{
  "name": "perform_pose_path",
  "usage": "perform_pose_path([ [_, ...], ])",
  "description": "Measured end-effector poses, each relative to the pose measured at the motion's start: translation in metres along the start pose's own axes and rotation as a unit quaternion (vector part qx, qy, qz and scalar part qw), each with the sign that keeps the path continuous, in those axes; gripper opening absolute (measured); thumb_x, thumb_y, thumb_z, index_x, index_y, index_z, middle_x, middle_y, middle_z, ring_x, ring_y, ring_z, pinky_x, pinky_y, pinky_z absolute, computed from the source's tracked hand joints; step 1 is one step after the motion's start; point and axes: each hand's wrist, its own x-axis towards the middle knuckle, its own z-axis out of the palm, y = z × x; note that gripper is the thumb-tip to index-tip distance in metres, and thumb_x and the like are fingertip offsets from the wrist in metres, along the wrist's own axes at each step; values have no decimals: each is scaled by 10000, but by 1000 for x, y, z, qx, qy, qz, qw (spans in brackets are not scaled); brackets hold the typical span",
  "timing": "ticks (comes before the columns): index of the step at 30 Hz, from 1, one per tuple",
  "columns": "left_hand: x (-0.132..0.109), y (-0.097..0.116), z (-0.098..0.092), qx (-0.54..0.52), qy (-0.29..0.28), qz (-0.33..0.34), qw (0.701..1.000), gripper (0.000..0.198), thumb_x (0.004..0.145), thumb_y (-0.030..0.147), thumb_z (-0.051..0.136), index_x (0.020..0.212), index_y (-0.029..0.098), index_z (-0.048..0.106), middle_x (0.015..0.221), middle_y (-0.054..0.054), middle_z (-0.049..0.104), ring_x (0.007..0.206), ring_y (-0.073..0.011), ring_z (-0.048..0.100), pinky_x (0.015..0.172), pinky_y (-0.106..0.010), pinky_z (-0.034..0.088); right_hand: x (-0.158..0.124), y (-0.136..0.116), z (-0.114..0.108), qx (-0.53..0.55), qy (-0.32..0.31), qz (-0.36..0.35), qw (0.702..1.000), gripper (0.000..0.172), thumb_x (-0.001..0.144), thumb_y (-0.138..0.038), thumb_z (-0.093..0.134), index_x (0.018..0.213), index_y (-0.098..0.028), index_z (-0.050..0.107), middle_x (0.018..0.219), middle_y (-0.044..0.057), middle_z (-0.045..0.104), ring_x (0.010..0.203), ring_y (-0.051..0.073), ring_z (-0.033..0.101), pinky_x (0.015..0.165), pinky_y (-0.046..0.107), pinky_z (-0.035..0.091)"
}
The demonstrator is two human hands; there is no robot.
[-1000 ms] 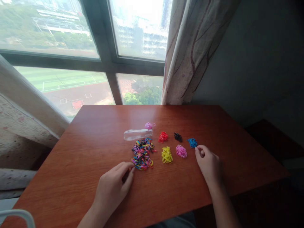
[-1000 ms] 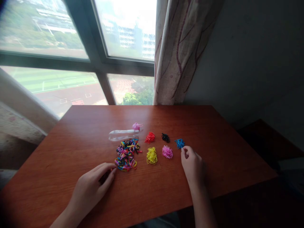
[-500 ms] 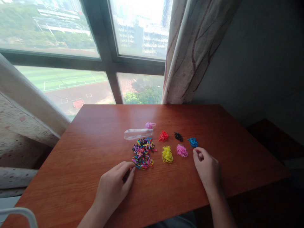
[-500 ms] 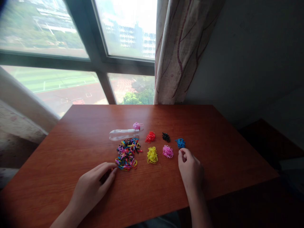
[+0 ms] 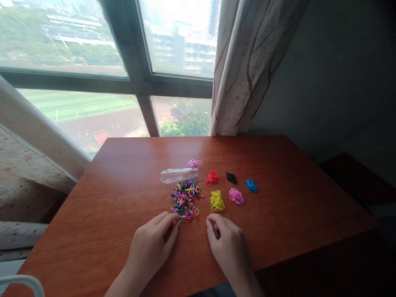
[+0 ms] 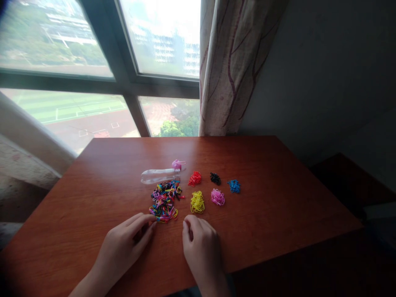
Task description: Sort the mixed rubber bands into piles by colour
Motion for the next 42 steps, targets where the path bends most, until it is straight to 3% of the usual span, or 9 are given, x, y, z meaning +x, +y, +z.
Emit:
perform_pose_path([
  [7, 10, 15, 3, 41, 15, 26, 999, 221, 959, 288, 453, 918, 254, 667, 844, 1, 734, 715, -149, 690, 607, -224, 477, 3, -3, 4, 17, -18, -10, 1000, 153, 914, -167, 506, 852, -217, 637, 676, -19, 637, 593, 135, 597, 597, 237, 340],
  [18, 32, 36, 11, 132, -97, 54, 985, 174, 943, 190, 484, 917, 238, 649, 826, -22, 707, 736, -195, 677, 596, -263, 429, 3, -5, 1, 10, -20, -19, 1000, 162, 915, -167, 489, 823, -223, 610, 675, -23, 632, 599, 141, 594, 589, 249, 317],
  [26, 34, 42, 11, 142, -125, 51, 981, 153, 915, 135, 512, 873, 226, 628, 819, -22, 689, 745, -217, 672, 592, -285, 405, 3, -5, 1, 18, -26, -11, 999, 164, 919, -171, 485, 827, -222, 612, 672, -22, 620, 607, 143, 584, 596, 250, 311],
  [32, 33, 39, 8, 139, -102, 45, 984, 171, 942, 184, 485, 905, 230, 645, 832, -24, 712, 741, -193, 678, 602, -262, 424, 3, -4, 0, 22, -21, -14, 999, 168, 916, -166, 488, 848, -221, 632, 672, -20, 630, 602, 140, 590, 594, 237, 328],
  [42, 19, 12, -6, 78, -22, 31, 996, 222, 961, 293, 456, 1057, 260, 654, 954, -6, 763, 787, -198, 729, 621, -266, 492, 3, -6, -1, 27, -25, -6, 999, 167, 918, -170, 496, 845, -217, 639, 672, -18, 632, 613, 137, 591, 605, 229, 329],
])
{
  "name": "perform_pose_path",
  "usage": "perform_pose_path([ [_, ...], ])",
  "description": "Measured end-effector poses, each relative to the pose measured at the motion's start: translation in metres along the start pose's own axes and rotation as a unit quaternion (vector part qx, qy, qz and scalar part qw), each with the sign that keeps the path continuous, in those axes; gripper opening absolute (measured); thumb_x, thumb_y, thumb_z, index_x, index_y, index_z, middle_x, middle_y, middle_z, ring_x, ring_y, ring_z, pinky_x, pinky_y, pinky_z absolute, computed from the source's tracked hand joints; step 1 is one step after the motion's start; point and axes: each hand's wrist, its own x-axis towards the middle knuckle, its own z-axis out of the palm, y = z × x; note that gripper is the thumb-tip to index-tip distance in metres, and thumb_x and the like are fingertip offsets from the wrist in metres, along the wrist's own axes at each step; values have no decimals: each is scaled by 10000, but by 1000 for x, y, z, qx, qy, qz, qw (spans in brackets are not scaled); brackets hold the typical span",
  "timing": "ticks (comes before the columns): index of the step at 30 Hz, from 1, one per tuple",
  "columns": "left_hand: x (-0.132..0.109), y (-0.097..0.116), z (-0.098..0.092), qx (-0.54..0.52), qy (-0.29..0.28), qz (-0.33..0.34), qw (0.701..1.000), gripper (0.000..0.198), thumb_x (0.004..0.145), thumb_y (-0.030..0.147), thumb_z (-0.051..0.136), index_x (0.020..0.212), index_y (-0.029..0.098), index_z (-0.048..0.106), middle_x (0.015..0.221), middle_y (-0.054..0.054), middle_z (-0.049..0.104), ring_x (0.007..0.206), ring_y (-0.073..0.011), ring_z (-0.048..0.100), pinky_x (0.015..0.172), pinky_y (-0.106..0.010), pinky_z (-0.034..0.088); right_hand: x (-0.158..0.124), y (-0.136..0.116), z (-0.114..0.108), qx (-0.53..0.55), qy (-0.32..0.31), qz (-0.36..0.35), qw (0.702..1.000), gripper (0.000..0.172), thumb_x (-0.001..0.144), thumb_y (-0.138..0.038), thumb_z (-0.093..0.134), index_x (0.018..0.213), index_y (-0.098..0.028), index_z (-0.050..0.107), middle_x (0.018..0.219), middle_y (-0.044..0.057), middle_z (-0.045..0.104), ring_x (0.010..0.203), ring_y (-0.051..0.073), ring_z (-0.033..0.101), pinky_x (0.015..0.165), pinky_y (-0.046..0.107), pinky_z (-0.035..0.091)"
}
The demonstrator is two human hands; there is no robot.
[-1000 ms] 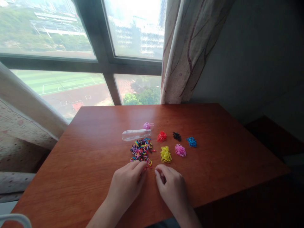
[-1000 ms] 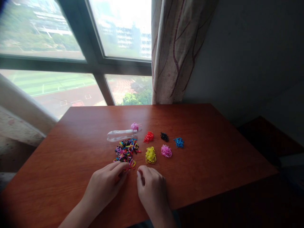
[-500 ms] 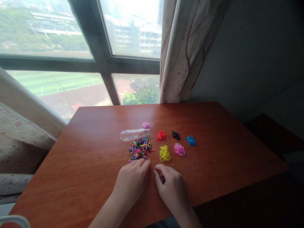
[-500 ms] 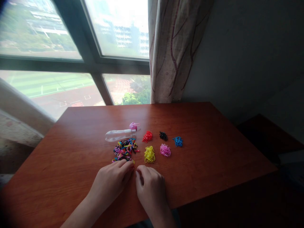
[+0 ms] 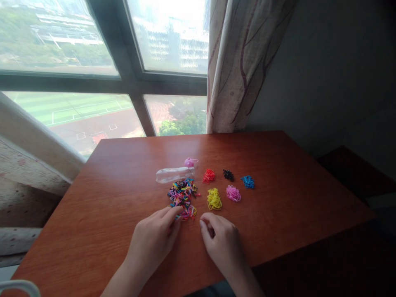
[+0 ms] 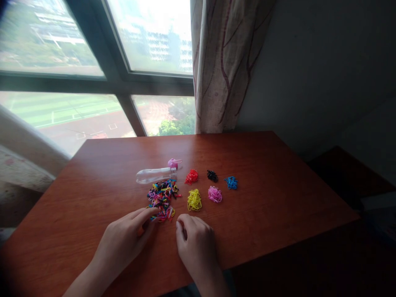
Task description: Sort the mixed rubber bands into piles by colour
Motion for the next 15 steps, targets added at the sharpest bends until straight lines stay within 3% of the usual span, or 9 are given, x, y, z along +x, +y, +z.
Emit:
perform_pose_path([
  [7, 12, 11, 0, 24, -23, 16, 999, 219, 972, 273, 451, 1027, 248, 662, 890, -15, 753, 746, -195, 712, 606, -264, 465, -2, 1, 1, 2, -9, 1, 1000, 171, 928, -175, 482, 866, -218, 636, 688, -15, 634, 624, 144, 590, 611, 243, 325],
  [11, 17, 16, 0, 51, -47, 24, 997, 186, 949, 229, 479, 918, 236, 662, 820, -12, 729, 699, -204, 692, 578, -271, 432, -1, 1, 1, 5, -5, 1, 1000, 171, 930, -171, 481, 887, -218, 640, 694, -16, 638, 630, 144, 595, 618, 243, 331],
  [15, 16, 13, -3, 20, -34, 11, 999, 190, 947, 242, 480, 904, 238, 665, 838, -10, 729, 712, -188, 681, 583, -254, 416, 1, 1, 1, 5, -2, 3, 1000, 170, 930, -178, 484, 861, -216, 636, 681, -15, 634, 619, 140, 589, 610, 242, 322],
])
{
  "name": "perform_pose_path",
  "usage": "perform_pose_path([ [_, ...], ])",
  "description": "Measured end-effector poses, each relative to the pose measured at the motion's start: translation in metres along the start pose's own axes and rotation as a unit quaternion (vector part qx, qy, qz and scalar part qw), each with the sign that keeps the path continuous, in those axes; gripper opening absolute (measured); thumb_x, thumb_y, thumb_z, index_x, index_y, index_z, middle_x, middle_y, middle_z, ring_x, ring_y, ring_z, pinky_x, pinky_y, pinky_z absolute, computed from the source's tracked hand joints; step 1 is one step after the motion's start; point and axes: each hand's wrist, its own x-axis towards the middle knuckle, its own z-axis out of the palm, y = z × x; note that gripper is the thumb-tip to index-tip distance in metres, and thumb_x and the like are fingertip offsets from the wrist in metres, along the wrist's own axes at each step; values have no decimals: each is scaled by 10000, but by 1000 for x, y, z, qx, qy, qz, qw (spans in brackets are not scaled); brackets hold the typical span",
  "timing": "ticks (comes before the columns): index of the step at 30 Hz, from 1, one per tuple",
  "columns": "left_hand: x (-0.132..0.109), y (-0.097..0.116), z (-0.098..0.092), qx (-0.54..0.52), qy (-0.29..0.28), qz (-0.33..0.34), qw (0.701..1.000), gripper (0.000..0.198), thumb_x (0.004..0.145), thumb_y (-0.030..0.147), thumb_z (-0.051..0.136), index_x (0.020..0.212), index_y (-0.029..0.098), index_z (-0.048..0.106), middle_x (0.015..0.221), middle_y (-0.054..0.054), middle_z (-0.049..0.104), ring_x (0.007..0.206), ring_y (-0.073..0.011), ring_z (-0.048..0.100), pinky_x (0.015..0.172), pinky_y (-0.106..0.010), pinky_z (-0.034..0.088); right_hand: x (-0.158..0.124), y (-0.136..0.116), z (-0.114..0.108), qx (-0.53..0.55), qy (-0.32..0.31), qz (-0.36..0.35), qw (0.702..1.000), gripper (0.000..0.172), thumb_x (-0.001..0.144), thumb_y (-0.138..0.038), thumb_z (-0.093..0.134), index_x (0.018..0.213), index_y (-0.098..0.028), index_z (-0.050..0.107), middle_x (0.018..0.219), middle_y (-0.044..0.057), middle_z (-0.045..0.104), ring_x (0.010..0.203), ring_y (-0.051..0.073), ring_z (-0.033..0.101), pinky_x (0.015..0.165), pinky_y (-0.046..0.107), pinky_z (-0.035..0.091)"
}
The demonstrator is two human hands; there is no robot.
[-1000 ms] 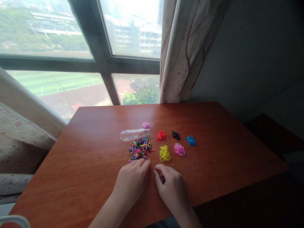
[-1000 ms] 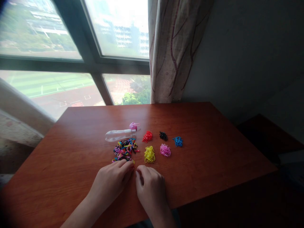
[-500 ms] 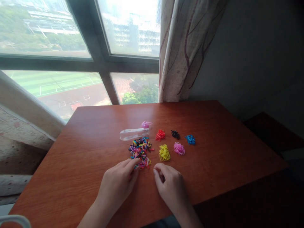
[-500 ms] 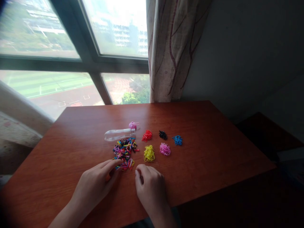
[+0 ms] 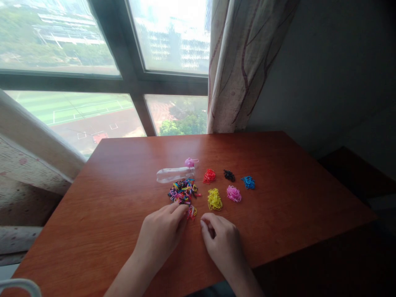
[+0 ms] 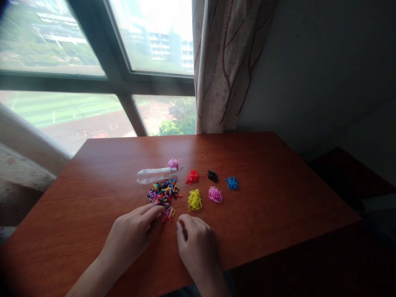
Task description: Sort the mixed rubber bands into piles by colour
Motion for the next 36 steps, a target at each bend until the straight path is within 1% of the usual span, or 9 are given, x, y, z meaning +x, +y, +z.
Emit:
perform_pose_path([
  [5, 8, -9, -8, -135, 23, -35, 990, 162, 917, 269, 535, 922, 232, 693, 821, 4, 722, 678, -141, 650, 604, -223, 425, 0, 0, 0, 6, -4, 7, 1000, 174, 929, -181, 481, 838, -215, 625, 678, -12, 625, 620, 139, 575, 612, 245, 307],
  [9, 34, -15, -14, -212, 31, -39, 976, 149, 886, 245, 564, 900, 207, 708, 743, 9, 710, 630, -119, 616, 602, -210, 423, -2, 2, 1, 17, -7, 11, 1000, 160, 921, -180, 491, 837, -218, 622, 687, -16, 619, 624, 143, 566, 617, 254, 302],
  [12, 60, -12, -18, -187, 11, -25, 982, 137, 870, 229, 576, 878, 200, 710, 710, 14, 703, 616, -115, 600, 590, -210, 409, -3, 3, 2, 22, -7, 12, 1000, 151, 917, -175, 496, 847, -219, 622, 694, -17, 620, 636, 148, 571, 621, 257, 303],
  [17, 104, 2, -21, -105, -39, 6, 994, 164, 869, 235, 558, 881, 214, 720, 741, -1, 724, 651, -137, 629, 609, -226, 414, -4, 5, 5, 27, -9, 12, 1000, 151, 913, -172, 494, 854, -219, 625, 705, -12, 628, 649, 151, 578, 628, 254, 311],
  [21, 130, 13, -12, -58, -65, 14, 996, 175, 829, 208, 559, 824, 218, 733, 731, -35, 719, 650, -175, 645, 590, -252, 413, -4, 6, 4, 29, -7, 5, 1000, 151, 911, -170, 494, 847, -219, 621, 690, -16, 622, 633, 147, 571, 622, 251, 309],
  [24, 142, 17, -4, -29, -80, 26, 996, 184, 815, 192, 554, 803, 206, 737, 774, -69, 729, 734, -215, 668, 617, -275, 434, -4, 6, 4, 34, -7, 2, 999, 154, 914, -167, 486, 857, -217, 621, 703, -13, 627, 641, 146, 576, 628, 251, 312],
  [27, 145, 19, 2, -16, -87, 37, 995, 198, 829, 211, 550, 866, 212, 745, 832, -80, 744, 781, -224, 674, 637, -280, 441, -3, 6, 5, 40, -9, 4, 999, 155, 916, -166, 485, 866, -218, 622, 714, -14, 630, 650, 148, 579, 632, 253, 313],
  [30, 139, 17, 1, -11, -82, 32, 996, 213, 860, 250, 535, 917, 222, 738, 837, -70, 745, 739, -212, 672, 606, -269, 420, -3, 6, 5, 39, -8, 5, 999, 153, 914, -169, 489, 863, -220, 624, 713, -16, 627, 650, 150, 576, 629, 257, 309],
  [36, 105, 7, -21, -26, -63, 16, 998, 224, 917, 297, 490, 941, 240, 706, 790, -26, 731, 709, -193, 667, 589, -260, 391, -3, 3, 3, 32, -16, 10, 999, 157, 914, -167, 489, 854, -222, 623, 706, -17, 622, 656, 153, 576, 627, 261, 303],
])
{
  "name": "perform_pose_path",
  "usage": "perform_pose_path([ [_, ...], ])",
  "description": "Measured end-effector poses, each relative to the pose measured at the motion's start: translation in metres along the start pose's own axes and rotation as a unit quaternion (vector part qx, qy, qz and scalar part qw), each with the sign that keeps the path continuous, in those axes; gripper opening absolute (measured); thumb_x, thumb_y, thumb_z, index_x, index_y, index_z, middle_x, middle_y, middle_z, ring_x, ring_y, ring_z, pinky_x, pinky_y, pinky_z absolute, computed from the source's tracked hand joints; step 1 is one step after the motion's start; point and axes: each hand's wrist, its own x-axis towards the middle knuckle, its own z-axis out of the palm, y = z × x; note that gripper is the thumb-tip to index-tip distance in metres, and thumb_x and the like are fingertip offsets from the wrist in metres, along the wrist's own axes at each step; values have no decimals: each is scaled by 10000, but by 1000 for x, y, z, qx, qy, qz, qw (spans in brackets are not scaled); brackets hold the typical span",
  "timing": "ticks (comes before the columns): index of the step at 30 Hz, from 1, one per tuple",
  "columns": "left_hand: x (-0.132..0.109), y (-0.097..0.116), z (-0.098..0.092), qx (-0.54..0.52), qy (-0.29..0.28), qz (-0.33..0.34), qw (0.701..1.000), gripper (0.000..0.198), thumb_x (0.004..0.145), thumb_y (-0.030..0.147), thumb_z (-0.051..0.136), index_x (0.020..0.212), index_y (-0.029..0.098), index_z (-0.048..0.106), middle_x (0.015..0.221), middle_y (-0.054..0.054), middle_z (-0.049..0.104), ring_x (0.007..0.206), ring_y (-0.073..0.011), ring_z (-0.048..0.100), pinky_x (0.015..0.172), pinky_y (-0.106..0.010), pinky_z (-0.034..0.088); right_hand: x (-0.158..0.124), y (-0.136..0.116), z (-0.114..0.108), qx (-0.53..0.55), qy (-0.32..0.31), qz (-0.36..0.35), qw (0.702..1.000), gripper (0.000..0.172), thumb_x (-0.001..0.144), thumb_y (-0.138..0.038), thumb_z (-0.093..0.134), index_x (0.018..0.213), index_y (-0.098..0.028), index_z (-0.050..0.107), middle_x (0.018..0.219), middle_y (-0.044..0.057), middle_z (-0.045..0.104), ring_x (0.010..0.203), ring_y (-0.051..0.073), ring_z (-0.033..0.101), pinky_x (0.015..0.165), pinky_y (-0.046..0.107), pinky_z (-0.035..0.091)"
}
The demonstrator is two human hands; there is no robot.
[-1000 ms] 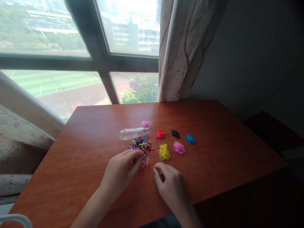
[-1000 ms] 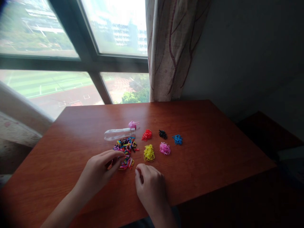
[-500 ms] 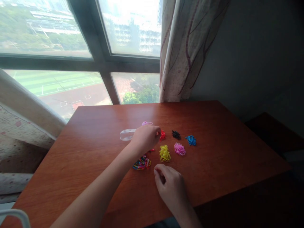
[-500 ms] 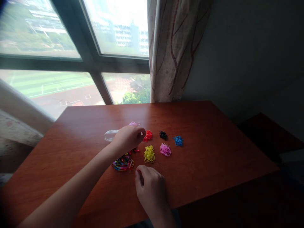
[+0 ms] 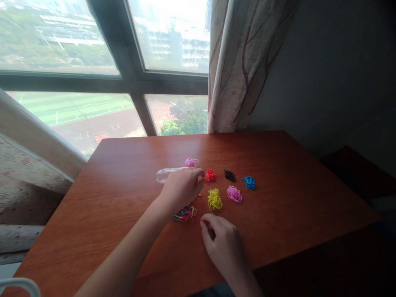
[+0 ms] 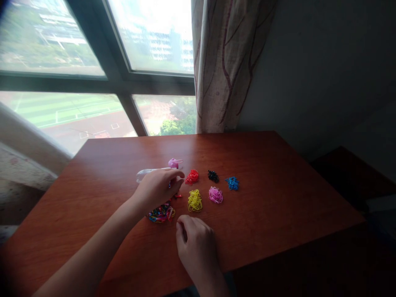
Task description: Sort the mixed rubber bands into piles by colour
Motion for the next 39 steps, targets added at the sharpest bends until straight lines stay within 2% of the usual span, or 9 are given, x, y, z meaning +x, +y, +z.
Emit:
perform_pose_path([
  [5, -51, -11, 0, -65, 32, -17, 997, 174, 904, 269, 520, 921, 239, 690, 835, -2, 732, 730, -164, 663, 618, -243, 416, 0, -2, 0, -21, 4, -11, 1000, 168, 923, -169, 479, 841, -225, 614, 722, -10, 636, 674, 158, 581, 633, 260, 306],
  [10, -101, -23, 20, -122, 60, -43, 990, 196, 934, 290, 499, 935, 225, 684, 798, -5, 711, 655, -137, 633, 621, -228, 443, 3, -6, 0, -55, 11, -28, 998, 177, 923, -164, 475, 826, -226, 609, 695, -11, 633, 658, 152, 584, 628, 253, 307],
  [15, -128, -29, 37, -146, 83, -54, 984, 191, 934, 277, 491, 949, 228, 675, 801, -6, 711, 670, -145, 655, 632, -228, 486, 4, -8, -1, -73, 4, -28, 997, 148, 911, -158, 502, 837, -228, 609, 683, -19, 626, 637, 148, 582, 615, 258, 298],
  [18, -135, -30, 44, -154, 98, -54, 982, 189, 930, 272, 490, 952, 231, 673, 836, -10, 727, 700, -152, 679, 650, -231, 509, 5, -9, 0, -70, -2, -24, 997, 137, 911, -161, 517, 836, -230, 609, 692, -22, 631, 630, 143, 578, 611, 265, 288],
  [26, -132, -28, 48, -147, 78, -65, 984, 190, 938, 273, 487, 974, 238, 670, 906, -12, 741, 783, -168, 705, 703, -251, 526, 9, -14, 7, -85, -3, -5, 996, 67, 897, -211, 576, 877, -237, 634, 691, -19, 635, 610, 150, 570, 601, 268, 274],
  [39, -133, -25, 47, -125, 80, -57, 987, 186, 937, 262, 481, 946, 262, 668, 900, -1, 744, 792, -175, 713, 674, -248, 518, 11, -14, 10, -59, 25, -25, 998, 182, 925, -173, 492, 877, -220, 661, 716, -2, 669, 633, 156, 613, 622, 255, 343],
])
